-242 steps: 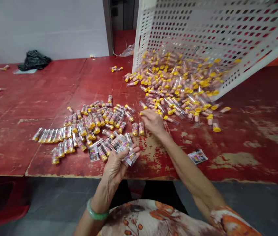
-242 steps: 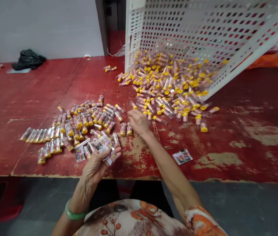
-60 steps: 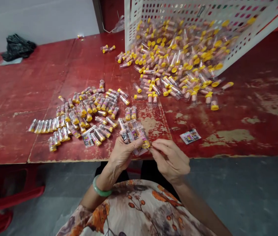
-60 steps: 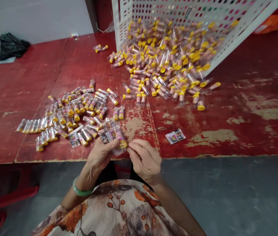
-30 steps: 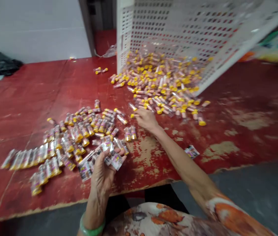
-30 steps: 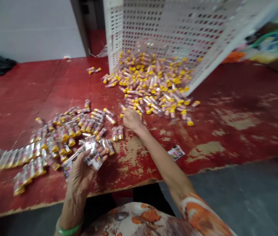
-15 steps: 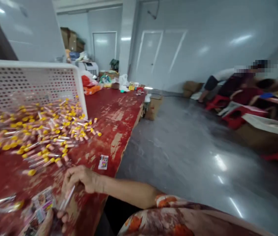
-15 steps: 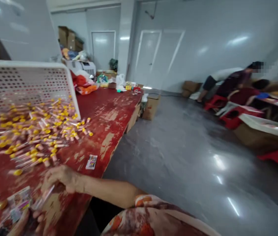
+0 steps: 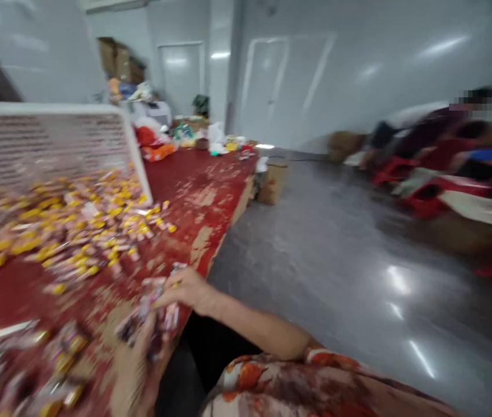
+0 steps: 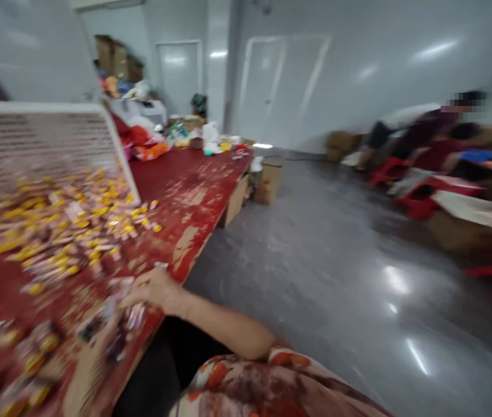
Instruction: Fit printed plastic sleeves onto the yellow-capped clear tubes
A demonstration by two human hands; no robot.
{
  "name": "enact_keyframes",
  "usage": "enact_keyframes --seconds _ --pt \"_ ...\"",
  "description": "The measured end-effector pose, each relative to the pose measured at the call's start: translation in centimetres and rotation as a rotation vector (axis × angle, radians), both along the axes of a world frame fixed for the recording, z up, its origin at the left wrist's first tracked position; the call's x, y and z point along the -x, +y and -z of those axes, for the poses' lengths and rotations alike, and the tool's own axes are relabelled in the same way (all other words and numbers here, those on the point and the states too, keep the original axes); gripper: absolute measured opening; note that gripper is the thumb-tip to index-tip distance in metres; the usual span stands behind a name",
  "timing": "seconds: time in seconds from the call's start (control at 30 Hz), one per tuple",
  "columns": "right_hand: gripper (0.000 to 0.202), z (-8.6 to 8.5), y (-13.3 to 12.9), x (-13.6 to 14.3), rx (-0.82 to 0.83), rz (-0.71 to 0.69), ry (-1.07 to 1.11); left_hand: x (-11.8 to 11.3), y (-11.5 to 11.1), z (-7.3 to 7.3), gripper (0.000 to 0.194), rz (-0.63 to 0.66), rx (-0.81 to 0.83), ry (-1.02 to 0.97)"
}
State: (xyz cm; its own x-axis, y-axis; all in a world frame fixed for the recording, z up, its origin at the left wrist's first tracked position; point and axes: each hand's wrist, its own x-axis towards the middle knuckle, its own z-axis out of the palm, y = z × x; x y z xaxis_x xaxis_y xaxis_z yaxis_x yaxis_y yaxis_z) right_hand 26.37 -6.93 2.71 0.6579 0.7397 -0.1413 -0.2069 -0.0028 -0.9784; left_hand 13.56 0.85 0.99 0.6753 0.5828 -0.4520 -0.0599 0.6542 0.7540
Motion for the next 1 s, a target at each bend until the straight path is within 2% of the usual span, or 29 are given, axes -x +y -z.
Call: enact_keyframes --seconds 0.1,0.23,0.37,0.47,0.53,0.6,0.7,0.87,0.93,1.0 --pt "0.027 -0.4 0.4 0.6 -0.007 -0.129 0.11 1.3 -0.1 -0.6 0.041 -0.06 0.083 -0.08" --pt "0.022 1.1 2.6 1.1 0.01 -0.366 0.188 3.5 1.5 0.5 0.046 -0.205 0.094 -0.11" --pt "0.021 2.3 4.8 3.0 0.096 -0.571 0.069 6.0 2.5 1.4 0.046 -0.302 0.062 -0.009" --pt "0.017 2.3 6.2 4.1 0.101 -0.722 0.005 7.3 3.1 1.6 0.04 -0.28 -0.069 0.001" --pt "0.018 2.1 6.8 4.4 0.098 -0.776 -0.065 8.1 3.6 1.7 0.036 -0.259 -0.123 0.007" --pt "0.02 2.2 6.9 4.5 0.093 -0.78 -0.122 9.0 4.0 1.8 0.033 -0.325 -0.113 0.018" --pt "0.024 3.2 6.5 4.6 0.049 -0.698 -0.067 10.2 4.5 1.6 0.035 -0.56 -0.058 -0.031" --pt "0.026 4.7 5.5 6.1 -0.139 -0.642 0.072 11.7 4.4 -0.3 0.035 -0.833 -0.013 -0.061" --pt "0.023 4.6 4.7 7.0 -0.213 -0.61 -0.024 11.8 4.0 -1.2 0.036 -0.913 -0.018 -0.07" --pt "0.018 4.0 3.9 7.9 -0.29 -0.545 -0.207 11.5 3.3 -1.9 0.037 -0.944 -0.012 -0.079"
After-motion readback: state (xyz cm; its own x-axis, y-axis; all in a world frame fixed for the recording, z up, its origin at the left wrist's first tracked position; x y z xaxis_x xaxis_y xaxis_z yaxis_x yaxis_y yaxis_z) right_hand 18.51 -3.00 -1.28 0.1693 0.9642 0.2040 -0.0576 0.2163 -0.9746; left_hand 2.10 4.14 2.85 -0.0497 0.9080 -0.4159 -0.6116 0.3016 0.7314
